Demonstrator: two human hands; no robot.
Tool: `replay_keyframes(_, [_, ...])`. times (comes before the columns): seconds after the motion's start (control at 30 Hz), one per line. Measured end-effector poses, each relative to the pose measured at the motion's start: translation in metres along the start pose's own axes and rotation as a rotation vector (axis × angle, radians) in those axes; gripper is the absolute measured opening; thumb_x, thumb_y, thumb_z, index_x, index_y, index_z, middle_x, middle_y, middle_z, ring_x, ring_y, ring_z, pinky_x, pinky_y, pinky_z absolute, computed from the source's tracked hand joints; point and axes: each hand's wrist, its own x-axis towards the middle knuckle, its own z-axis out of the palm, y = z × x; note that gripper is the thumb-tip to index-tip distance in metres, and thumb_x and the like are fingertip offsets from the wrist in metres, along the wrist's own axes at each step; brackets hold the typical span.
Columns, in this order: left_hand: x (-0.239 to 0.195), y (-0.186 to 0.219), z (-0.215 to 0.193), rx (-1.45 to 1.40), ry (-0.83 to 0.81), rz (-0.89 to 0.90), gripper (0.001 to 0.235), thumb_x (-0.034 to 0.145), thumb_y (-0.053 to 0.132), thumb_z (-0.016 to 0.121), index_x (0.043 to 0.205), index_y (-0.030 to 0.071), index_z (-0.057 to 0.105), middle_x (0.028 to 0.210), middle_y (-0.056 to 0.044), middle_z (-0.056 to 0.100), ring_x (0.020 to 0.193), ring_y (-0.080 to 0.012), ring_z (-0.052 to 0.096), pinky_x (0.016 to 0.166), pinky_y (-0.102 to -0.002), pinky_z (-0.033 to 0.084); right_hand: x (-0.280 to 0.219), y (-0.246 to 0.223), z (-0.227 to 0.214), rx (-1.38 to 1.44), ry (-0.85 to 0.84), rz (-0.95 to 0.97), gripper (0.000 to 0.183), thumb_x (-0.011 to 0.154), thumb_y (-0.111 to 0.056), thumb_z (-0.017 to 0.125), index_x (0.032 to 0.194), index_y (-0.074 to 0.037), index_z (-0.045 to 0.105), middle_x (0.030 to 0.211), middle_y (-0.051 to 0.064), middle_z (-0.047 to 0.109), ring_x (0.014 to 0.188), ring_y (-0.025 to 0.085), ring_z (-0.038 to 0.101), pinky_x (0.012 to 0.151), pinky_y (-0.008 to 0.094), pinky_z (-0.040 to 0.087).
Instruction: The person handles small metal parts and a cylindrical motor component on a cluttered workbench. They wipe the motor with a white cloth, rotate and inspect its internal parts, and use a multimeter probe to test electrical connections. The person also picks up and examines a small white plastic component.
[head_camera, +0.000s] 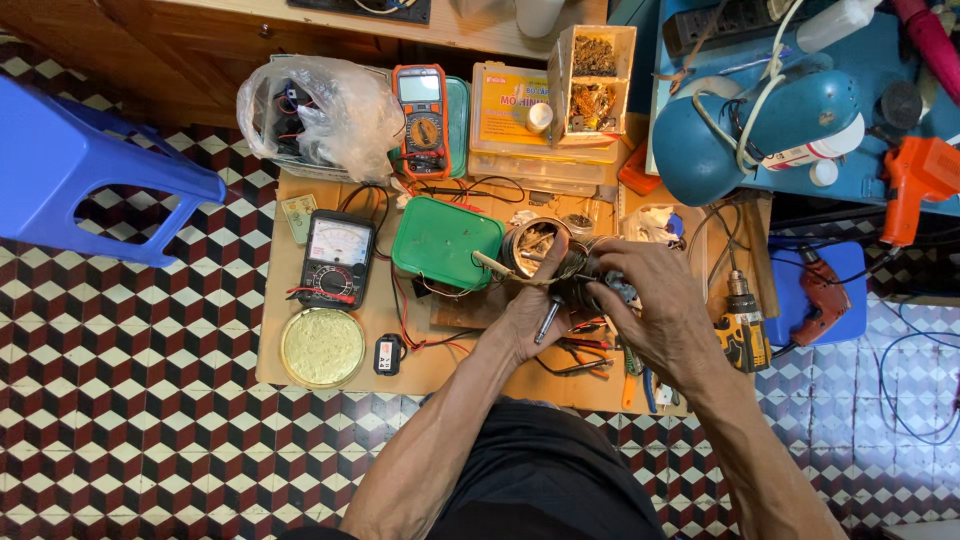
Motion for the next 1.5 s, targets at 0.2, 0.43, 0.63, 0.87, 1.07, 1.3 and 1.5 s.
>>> replay_keyframes(0.2, [-0.003,0.002,-0.002,-0.040,0.002,-0.041,0.058,0.094,0.062,0.064,0.120,0.010,0.067,0.106,-0.004,0.073,0.094,-0.0153,0.073,0.090,-0.038,0.064,-0.001,-0.002,0.003,-0.020,-0.002,0.000,0.026,0.087,-0.015,0.078,0.108,-0.004,0.068,0.122,0.009,0.069,0.114,0.027,0.063,0.099,0.043,0.047])
replay_keyframes(0.43, [-0.014,0.007,0.000,0.038,0.054,-0.047,0.058,0.096,0.064,0.063,0.117,0.010,0.066,0.103,-0.006,0.072,0.092,-0.0164,0.073,0.088,-0.040,0.066,-0.005,-0.007,0.011,0.012,0.025,0.054,0.020,0.088,-0.014,0.077,0.103,-0.005,0.068,0.123,0.007,0.069,0.113,0.027,0.064,0.097,0.042,0.049])
replay_keyframes(0.63, [-0.022,0.011,-0.001,-0.057,0.041,-0.097,0.058,0.099,0.059,0.063,0.126,0.007,0.065,0.110,-0.009,0.073,0.098,-0.0195,0.073,0.090,-0.040,0.063,-0.010,-0.010,0.018,0.056,0.088,0.060,0.027,0.083,-0.013,0.077,0.105,-0.001,0.068,0.123,0.012,0.068,0.109,0.031,0.064,0.093,0.044,0.048])
replay_keyframes(0.87, [-0.023,0.013,0.000,-0.044,0.075,-0.121,0.063,0.097,0.060,0.062,0.127,0.005,0.064,0.112,-0.013,0.074,0.100,-0.0241,0.073,0.094,-0.044,0.062,-0.016,-0.006,0.024,0.101,0.178,0.094,0.029,0.089,-0.019,0.076,0.112,-0.002,0.068,0.125,0.013,0.068,0.114,0.029,0.065,0.098,0.043,0.049])
replay_keyframes(1.07, [-0.028,0.025,-0.001,-0.130,0.136,-0.029,0.075,0.091,0.065,0.064,0.136,0.006,0.061,0.125,-0.015,0.070,0.113,-0.0290,0.069,0.096,-0.046,0.060,-0.062,0.078,0.038,0.319,0.106,0.799,0.028,0.095,-0.028,0.065,0.115,-0.008,0.070,0.120,0.016,0.067,0.102,0.026,0.070,0.083,0.040,0.059])
replay_keyframes(1.3, [-0.038,0.009,-0.008,-0.584,0.110,0.083,0.103,0.079,0.067,0.074,0.143,-0.007,0.042,0.132,-0.032,0.057,0.117,-0.0417,0.064,0.104,-0.048,0.057,-0.006,0.259,0.169,0.331,0.087,0.324,0.019,0.099,-0.016,0.063,0.111,-0.001,0.066,0.101,0.019,0.068,0.094,0.034,0.066,0.086,0.045,0.053])
replay_keyframes(1.5, [-0.042,-0.011,-0.017,-0.546,-0.062,0.237,0.103,0.085,0.051,0.080,0.158,-0.002,0.030,0.142,-0.030,0.053,0.126,-0.0424,0.061,0.111,-0.048,0.053,0.042,0.298,0.236,0.210,-0.098,0.321,0.018,0.100,-0.015,0.064,0.110,0.000,0.066,0.098,0.018,0.068,0.090,0.032,0.066,0.081,0.042,0.053])
